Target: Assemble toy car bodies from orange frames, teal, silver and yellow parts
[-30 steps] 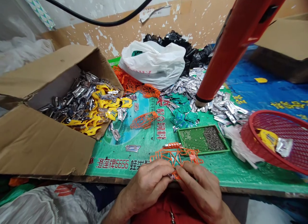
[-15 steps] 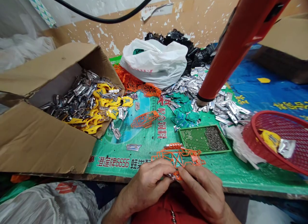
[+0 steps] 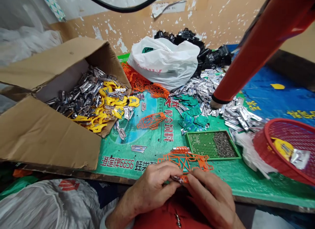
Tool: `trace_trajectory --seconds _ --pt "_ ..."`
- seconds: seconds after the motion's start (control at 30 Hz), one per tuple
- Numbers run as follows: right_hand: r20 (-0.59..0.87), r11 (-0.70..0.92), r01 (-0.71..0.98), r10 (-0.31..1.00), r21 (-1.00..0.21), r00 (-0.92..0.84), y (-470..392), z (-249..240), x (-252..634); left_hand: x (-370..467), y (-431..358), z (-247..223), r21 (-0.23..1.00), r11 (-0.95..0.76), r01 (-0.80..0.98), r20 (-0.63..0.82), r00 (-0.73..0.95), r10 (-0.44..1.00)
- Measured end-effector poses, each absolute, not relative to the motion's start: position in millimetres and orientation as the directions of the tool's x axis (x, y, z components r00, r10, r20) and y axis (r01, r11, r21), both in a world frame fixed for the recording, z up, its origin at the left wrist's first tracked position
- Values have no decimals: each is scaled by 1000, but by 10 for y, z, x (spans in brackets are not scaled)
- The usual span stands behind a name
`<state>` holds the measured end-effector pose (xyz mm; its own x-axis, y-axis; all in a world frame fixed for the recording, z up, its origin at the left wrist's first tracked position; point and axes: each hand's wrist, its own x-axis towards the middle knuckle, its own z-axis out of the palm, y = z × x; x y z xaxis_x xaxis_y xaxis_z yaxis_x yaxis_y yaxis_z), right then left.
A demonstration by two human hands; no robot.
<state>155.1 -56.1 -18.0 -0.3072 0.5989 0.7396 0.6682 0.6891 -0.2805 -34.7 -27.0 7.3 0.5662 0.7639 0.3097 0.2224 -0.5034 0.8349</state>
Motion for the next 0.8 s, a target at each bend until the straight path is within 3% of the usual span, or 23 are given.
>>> trace_trajectory --seconds 0.13,0.37,0.8 --pt "710 628 708 656 -324 -256 -558 -144 1534 -343 -286 81 850 -470 239 266 574 774" --pt "699 649 733 621 -206 -354 -553 -135 1522 -357 -299 66 855 -460 241 262 565 782" --pt "694 665 724 608 -180 -385 -545 -117 1479 -381 -317 96 889 -398 226 220 552 805"
